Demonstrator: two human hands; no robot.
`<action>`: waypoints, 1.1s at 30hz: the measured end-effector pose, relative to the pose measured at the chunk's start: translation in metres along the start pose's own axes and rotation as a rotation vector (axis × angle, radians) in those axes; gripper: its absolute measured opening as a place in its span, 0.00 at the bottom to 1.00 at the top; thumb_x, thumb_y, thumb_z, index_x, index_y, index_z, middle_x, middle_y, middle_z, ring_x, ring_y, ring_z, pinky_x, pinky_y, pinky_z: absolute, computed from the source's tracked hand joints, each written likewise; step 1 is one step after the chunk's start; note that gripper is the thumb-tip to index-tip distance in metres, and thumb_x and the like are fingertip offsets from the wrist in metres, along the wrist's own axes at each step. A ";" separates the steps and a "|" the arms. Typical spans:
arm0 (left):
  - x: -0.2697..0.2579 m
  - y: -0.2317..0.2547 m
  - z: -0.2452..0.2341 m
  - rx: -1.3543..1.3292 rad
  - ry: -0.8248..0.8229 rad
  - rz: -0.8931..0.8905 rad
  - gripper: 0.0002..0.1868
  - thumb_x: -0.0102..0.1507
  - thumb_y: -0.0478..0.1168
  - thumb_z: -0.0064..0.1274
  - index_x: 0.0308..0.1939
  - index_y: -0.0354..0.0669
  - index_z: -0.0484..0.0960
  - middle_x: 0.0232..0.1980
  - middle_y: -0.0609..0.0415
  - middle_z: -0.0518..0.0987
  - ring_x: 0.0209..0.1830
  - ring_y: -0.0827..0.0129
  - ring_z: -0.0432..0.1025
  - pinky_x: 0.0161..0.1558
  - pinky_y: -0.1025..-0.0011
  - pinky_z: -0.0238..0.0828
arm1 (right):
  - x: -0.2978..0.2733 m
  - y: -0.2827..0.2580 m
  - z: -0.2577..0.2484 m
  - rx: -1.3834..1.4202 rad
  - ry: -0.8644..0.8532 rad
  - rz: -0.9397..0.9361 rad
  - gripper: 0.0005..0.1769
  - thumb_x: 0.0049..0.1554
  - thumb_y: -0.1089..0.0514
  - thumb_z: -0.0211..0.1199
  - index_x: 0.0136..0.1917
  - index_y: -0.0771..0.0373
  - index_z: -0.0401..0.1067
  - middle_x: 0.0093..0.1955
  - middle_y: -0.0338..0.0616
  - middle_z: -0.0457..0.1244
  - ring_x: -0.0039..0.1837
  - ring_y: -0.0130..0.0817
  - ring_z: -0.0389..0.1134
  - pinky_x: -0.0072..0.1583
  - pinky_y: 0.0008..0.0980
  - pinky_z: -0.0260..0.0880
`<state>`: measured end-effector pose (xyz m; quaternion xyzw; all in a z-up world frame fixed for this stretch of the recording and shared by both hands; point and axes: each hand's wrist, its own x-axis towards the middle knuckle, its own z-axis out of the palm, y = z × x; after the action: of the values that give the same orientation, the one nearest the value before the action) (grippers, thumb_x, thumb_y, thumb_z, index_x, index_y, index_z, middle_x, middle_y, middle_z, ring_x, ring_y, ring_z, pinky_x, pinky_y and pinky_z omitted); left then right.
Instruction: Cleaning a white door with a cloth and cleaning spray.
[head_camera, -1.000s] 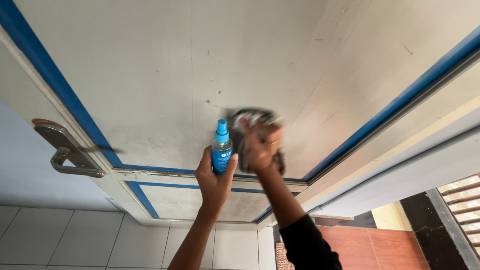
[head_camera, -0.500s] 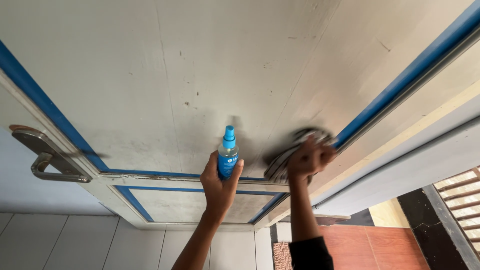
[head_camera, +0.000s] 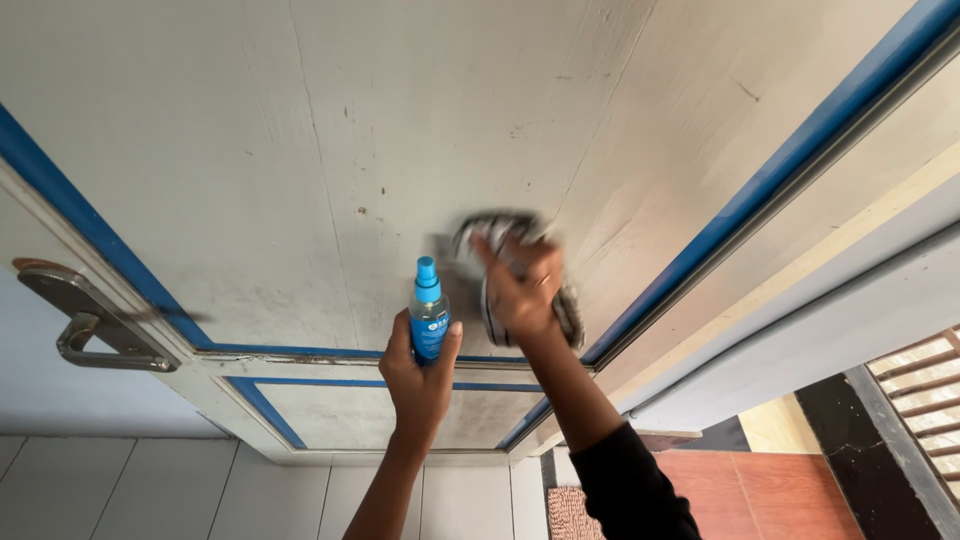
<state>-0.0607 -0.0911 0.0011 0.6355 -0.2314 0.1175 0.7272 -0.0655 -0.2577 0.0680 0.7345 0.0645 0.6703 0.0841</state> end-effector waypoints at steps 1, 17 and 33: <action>0.001 0.003 0.001 -0.015 0.007 0.003 0.15 0.65 0.44 0.62 0.47 0.39 0.77 0.27 0.59 0.76 0.23 0.80 0.69 0.26 0.78 0.65 | -0.015 0.001 -0.005 0.044 -0.073 -0.052 0.20 0.49 0.66 0.71 0.56 0.57 0.82 0.50 0.43 0.61 0.51 0.38 0.62 0.49 0.36 0.65; 0.007 -0.006 -0.039 0.018 0.061 0.024 0.16 0.65 0.44 0.62 0.48 0.38 0.77 0.28 0.60 0.76 0.23 0.82 0.69 0.26 0.80 0.64 | 0.037 0.063 0.001 -0.118 0.237 0.236 0.14 0.60 0.75 0.70 0.57 0.64 0.84 0.51 0.44 0.58 0.52 0.38 0.60 0.49 0.41 0.62; 0.002 -0.001 -0.108 0.082 0.226 -0.097 0.16 0.62 0.41 0.63 0.49 0.36 0.77 0.28 0.59 0.76 0.25 0.81 0.68 0.27 0.78 0.64 | -0.018 -0.123 0.086 0.238 -0.263 -0.291 0.20 0.55 0.61 0.69 0.62 0.56 0.81 0.55 0.41 0.62 0.51 0.38 0.63 0.50 0.39 0.66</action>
<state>-0.0380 0.0140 -0.0083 0.6579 -0.1121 0.1622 0.7269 0.0201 -0.1444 0.0168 0.8033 0.2368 0.5373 0.1001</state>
